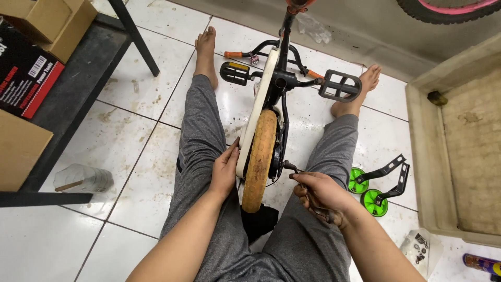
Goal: The person sits on the floor and works on a child's bicycle, using a wrench to tighten the rear wheel axle nuts. They rotate the wheel to check alignment and continue adjusting the nuts on both sides of the axle.
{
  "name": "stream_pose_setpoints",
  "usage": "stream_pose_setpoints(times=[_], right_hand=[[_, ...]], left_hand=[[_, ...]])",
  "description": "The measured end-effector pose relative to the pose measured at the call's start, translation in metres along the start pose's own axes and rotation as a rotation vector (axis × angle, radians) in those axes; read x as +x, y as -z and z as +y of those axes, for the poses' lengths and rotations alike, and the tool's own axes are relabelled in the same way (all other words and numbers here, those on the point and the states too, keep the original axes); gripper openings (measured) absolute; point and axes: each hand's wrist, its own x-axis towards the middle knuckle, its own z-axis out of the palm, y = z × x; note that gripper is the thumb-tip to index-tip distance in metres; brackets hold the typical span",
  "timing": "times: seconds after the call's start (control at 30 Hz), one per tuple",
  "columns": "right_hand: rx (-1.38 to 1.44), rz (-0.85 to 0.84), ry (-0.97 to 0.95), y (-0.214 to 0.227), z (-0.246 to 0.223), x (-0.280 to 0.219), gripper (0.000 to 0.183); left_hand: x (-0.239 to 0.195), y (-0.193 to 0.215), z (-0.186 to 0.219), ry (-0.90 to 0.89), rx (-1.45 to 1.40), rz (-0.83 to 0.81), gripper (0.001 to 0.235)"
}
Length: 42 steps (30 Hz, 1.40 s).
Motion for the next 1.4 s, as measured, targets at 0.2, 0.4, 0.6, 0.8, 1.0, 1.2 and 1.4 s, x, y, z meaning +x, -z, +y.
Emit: stream_pose_setpoints(times=[0.2, 0.4, 0.6, 0.8, 1.0, 1.2, 1.4], right_hand=[[-0.062, -0.007, -0.049, 0.0, 0.004, 0.003, 0.056], [-0.107, -0.03, -0.103, 0.002, -0.002, 0.014, 0.053], [-0.119, 0.011, -0.126, 0.005, -0.014, 0.02, 0.039], [-0.109, -0.012, -0.144, -0.002, -0.03, 0.007, 0.022], [-0.224, -0.039, -0.115, 0.006, -0.011, 0.011, 0.019], [-0.078, 0.002, -0.004, 0.0, 0.011, -0.003, 0.044], [0.29, 0.045, 0.035, 0.0, 0.054, 0.031, 0.022]], left_hand=[[-0.001, 0.0, 0.001, 0.003, 0.016, 0.01, 0.041], [0.0, 0.001, 0.0, 0.01, 0.023, 0.002, 0.041], [-0.001, 0.001, 0.004, 0.01, 0.042, 0.006, 0.041], [-0.003, 0.001, 0.006, -0.001, 0.048, 0.01, 0.041], [-0.001, 0.002, 0.002, 0.001, 0.023, -0.001, 0.041], [0.003, 0.003, -0.011, 0.001, -0.066, 0.02, 0.039], [0.002, 0.003, -0.016, 0.044, -0.088, 0.055, 0.039]])
